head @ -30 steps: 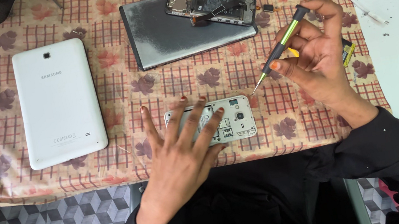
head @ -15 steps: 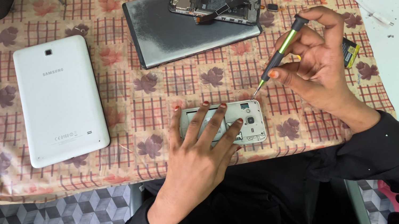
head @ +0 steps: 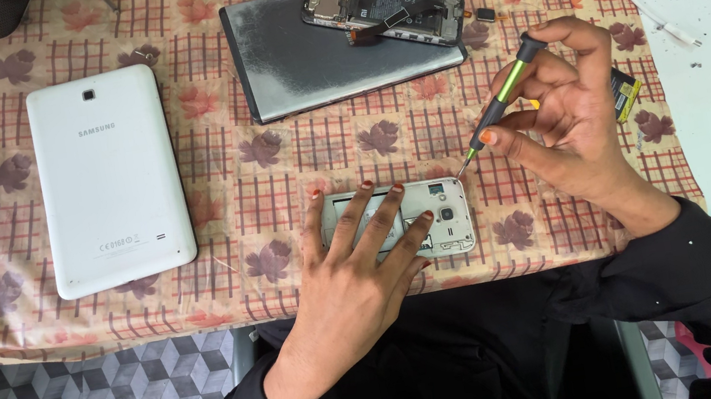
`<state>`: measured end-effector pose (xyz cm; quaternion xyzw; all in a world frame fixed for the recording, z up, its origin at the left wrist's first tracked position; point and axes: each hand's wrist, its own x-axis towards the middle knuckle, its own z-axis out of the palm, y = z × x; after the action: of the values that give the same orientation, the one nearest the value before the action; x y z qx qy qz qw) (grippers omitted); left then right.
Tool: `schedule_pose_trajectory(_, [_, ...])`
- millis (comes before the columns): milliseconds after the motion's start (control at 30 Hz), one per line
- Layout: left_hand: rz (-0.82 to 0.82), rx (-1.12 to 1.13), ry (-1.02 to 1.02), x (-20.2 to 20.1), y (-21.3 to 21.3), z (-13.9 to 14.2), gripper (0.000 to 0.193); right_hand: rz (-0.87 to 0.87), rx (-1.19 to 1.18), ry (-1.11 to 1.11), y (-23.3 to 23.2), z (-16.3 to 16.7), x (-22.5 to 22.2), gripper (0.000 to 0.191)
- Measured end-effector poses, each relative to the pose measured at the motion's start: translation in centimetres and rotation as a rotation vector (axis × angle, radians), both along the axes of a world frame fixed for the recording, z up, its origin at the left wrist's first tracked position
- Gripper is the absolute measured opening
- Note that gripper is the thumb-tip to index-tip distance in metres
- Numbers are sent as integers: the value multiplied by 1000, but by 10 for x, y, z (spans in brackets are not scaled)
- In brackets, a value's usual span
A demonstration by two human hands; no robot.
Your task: The person disassembles a white Samsung smartphone, removes the back cover and internal components, and uses a screwdriver and toothbrush to clean the motherboard and frame. The person then reassembles the phone by placing the components back into the frame and securing the back cover.
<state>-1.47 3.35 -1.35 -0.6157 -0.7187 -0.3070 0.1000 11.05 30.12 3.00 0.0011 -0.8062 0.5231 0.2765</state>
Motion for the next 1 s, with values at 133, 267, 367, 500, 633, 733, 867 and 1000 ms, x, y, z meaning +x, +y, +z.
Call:
schedule_pose_trajectory(133, [1,-2,-1,0,-1,-1,45,-4,12,-3,1,0,0,79])
schedule_pose_trajectory(267, [3,0,2,1,0,-2,46,-1,9,-4,1,0,0,80])
schedule_pose_trajectory(367, [3,4,5,0,0,-2,46,-2,36,-10,-1,1,0,83])
schedule_pose_trajectory(500, [5,8,5,0,0,-1,47,28,78,24,-3,4,-4,78])
schedule_pose_trajectory(633, [6,-3,10,0,-1,2,48,140,281,139,-4,4,-5,76])
schedule_pose_trajectory(733, [9,-5,14,1,-1,3,48,128,484,206,-9,-2,0,78])
schedule_pose_trajectory(867, [5,-3,11,0,-2,4,48,-97,663,221,-9,-6,-1,92])
schedule_pose_trajectory(1000, [11,-5,22,0,-1,5,47,236,343,170,-6,7,-8,66])
